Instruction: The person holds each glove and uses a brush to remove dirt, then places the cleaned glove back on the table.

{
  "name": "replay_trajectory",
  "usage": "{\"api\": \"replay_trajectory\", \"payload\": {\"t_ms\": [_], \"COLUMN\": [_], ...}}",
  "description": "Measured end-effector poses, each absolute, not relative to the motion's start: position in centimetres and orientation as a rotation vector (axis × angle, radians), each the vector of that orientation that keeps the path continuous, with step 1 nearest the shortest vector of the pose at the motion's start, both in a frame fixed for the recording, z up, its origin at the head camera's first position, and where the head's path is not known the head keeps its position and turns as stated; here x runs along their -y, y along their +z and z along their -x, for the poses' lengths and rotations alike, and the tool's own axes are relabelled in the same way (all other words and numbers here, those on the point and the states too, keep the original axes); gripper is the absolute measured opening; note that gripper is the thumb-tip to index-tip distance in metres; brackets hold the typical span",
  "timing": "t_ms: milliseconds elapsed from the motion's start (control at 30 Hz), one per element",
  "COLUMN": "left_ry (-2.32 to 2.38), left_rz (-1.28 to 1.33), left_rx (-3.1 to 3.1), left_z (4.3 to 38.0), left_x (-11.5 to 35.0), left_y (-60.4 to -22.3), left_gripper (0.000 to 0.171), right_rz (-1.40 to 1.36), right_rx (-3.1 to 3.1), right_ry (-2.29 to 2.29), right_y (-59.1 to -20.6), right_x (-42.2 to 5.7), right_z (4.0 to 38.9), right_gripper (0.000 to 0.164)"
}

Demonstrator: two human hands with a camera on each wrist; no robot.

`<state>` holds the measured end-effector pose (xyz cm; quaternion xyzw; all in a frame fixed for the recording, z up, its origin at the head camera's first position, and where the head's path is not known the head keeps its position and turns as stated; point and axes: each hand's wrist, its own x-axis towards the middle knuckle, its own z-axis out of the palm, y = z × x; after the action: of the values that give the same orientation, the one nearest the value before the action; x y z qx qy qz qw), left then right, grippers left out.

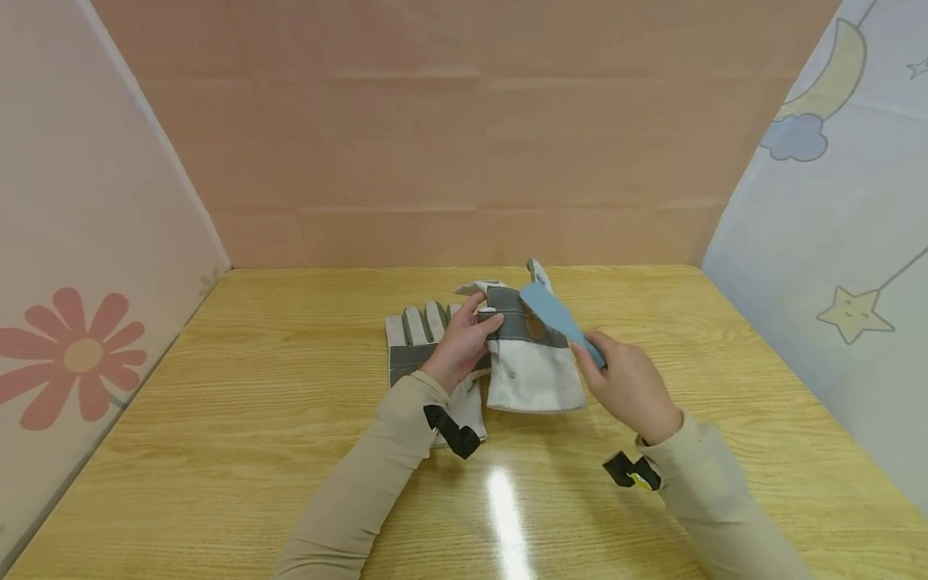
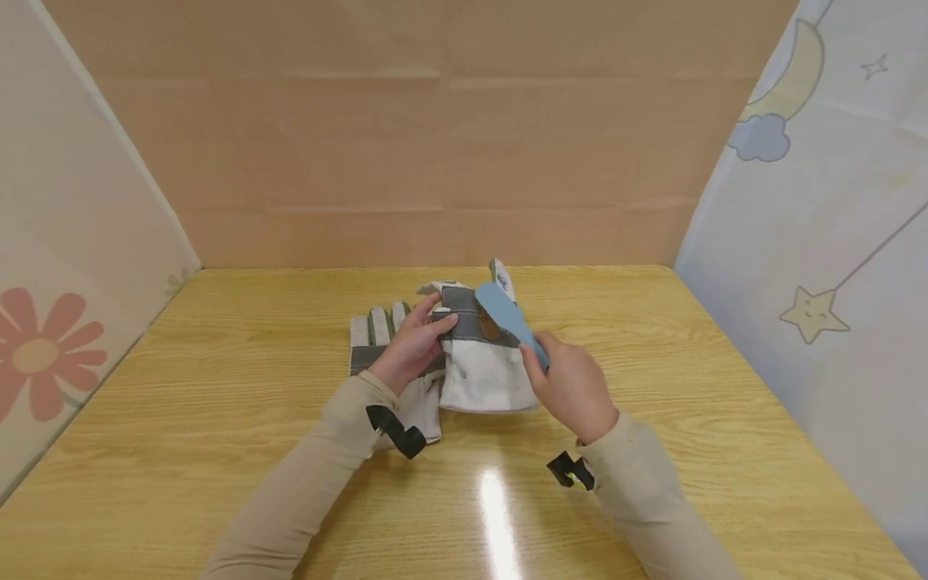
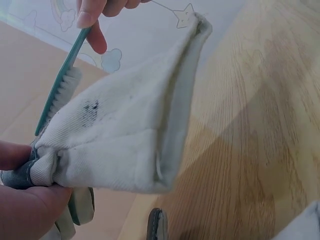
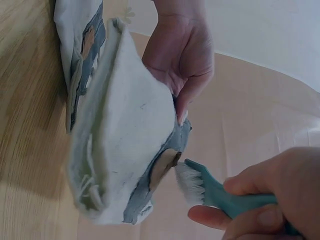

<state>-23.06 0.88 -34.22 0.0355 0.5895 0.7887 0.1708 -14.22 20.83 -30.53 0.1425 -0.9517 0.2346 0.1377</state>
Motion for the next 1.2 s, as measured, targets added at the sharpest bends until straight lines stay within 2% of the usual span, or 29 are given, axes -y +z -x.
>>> {"api": "replay_trajectory", "payload": {"t_ms": [533, 1000, 1200], "left_ry": [2.21, 2.247, 2.253], "left_rz": [-0.091, -0.069, -0.079], "left_rx": [-1.708, -1.698, -1.683], "left_z": [23.1, 23.1, 23.2], "left_x": [-0.9, -0.8, -0.8], "left_y": [-34.4, -34.5, -34.5], "left_gripper": [0.059, 0.059, 0.059], "right_rz": [-0.421, -0.418, -0.401], "right_rx": [2.807, 2.884, 2.881], "right_ry": [0.747, 0.831, 0.797], "right_y": [-29.6, -29.7, -29.5], "right_x": [-21.6, -21.1, -21.4], "right_z": [13.6, 13.7, 13.6], "right_gripper": [0.023, 0.03, 0.028]}}
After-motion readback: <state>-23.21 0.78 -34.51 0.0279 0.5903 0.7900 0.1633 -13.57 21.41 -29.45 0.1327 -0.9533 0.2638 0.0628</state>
